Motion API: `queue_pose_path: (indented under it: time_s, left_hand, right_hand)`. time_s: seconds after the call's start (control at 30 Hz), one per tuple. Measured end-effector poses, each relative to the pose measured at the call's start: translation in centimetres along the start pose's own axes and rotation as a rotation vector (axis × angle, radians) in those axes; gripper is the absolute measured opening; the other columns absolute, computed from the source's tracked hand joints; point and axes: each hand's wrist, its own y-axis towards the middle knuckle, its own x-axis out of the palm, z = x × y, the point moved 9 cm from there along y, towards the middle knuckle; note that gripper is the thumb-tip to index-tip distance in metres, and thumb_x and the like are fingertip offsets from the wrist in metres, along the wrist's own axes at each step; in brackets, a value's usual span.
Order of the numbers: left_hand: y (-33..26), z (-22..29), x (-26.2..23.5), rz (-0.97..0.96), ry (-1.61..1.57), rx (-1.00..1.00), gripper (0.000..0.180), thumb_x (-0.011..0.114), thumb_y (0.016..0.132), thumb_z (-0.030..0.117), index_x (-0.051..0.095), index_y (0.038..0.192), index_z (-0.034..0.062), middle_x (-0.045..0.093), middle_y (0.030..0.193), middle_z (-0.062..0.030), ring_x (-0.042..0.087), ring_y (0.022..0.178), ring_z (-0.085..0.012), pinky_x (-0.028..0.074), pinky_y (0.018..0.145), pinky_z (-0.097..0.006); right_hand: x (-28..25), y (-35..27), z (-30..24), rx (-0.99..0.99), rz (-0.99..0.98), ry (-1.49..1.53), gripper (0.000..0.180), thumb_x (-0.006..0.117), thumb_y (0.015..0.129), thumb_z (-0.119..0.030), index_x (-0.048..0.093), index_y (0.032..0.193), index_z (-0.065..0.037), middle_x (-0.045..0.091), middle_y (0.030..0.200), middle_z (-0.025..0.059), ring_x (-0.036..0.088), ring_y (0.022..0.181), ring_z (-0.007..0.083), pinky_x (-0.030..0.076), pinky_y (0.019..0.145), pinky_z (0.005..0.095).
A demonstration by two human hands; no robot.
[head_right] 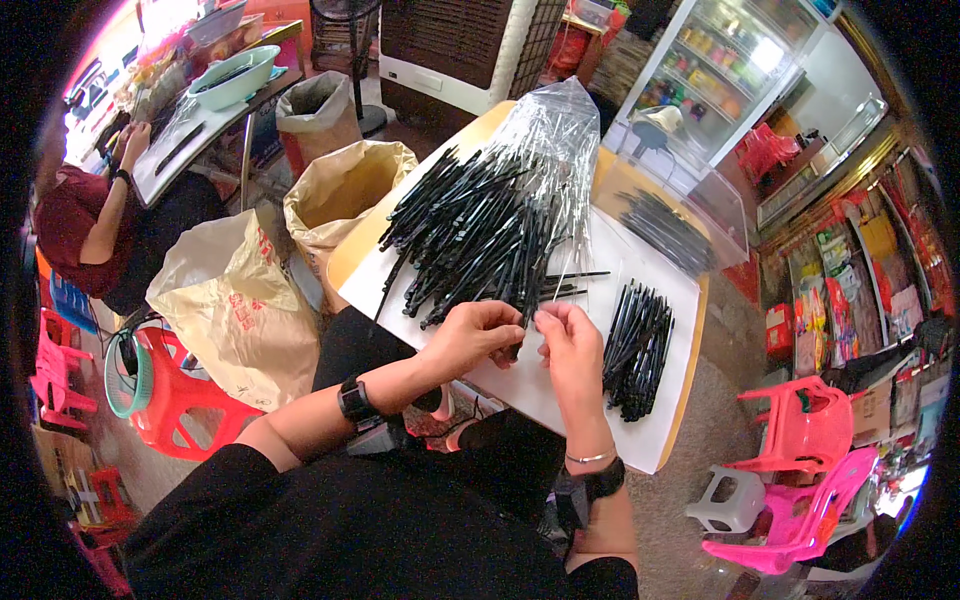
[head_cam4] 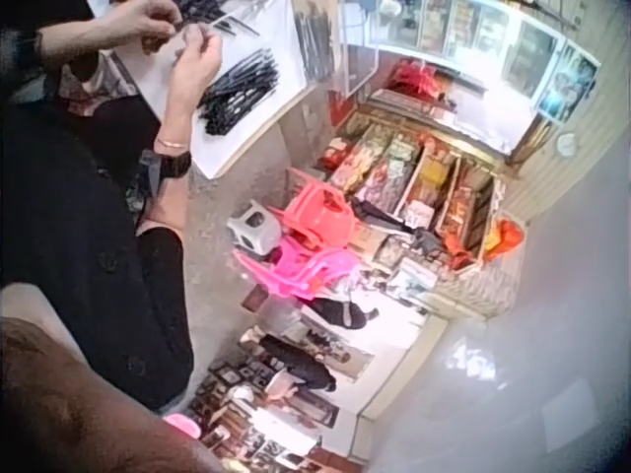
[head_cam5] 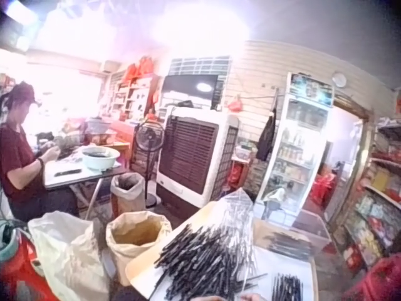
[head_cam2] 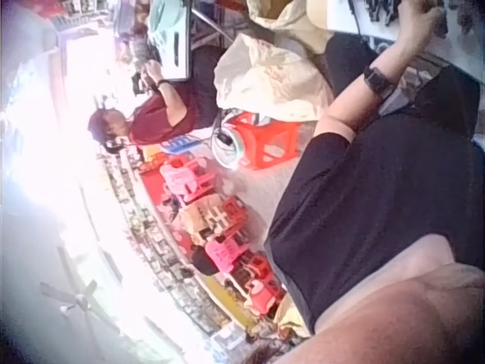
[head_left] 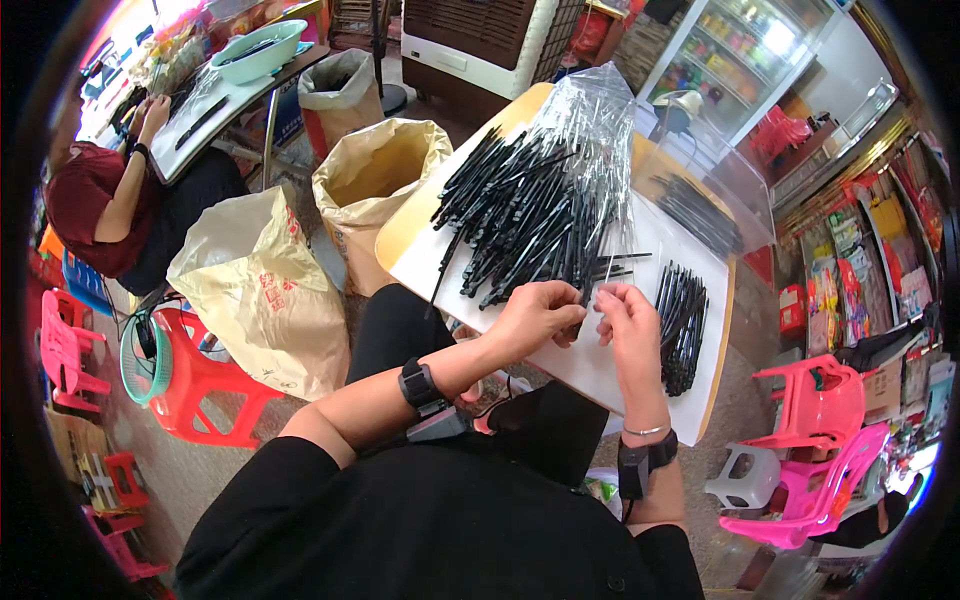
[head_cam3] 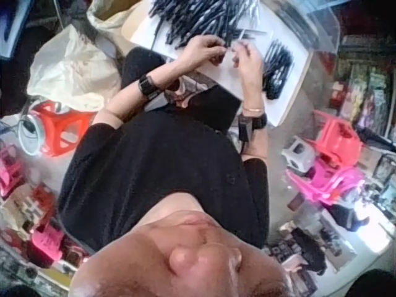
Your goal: Sorting and counting black plastic sticks from a pile on a table.
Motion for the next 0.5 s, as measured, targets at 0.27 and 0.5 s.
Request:
queue_pose_path:
  time_s: [0.27, 0.5]
  left_hand:
    - [0.4, -0.4, 0.8, -0.057, -0.059, -0.008, 0.014, 0.059, 0.089, 0.008, 0.056, 0.095, -0.0034, 0.061, 0.081, -0.0065, 0.063, 0.069, -0.0135, 0.055, 0.062, -0.027]
    - [1.8, -0.3, -0.3, -0.015, -0.285, 0.090, 0.012, 0.060, 0.089, 0.009, 0.055, 0.096, 0.0005, 0.060, 0.085, -0.0046, 0.064, 0.074, -0.0153, 0.056, 0.065, -0.029]
  right_hand:
    - [1.0, 1.6, -0.9, -0.095, -0.071, 0.173, 0.013, 0.063, 0.083, -0.008, 0.061, 0.094, -0.002, 0.055, 0.072, -0.0029, 0.046, 0.059, 0.0039, 0.038, 0.051, 0.0196]
    - [-3.6, 3.0, -2.5, -0.139, 0.127, 0.055, 0.017, 0.062, 0.085, -0.011, 0.063, 0.099, -0.002, 0.057, 0.073, -0.0004, 0.049, 0.062, 0.0051, 0.043, 0.056, 0.0204]
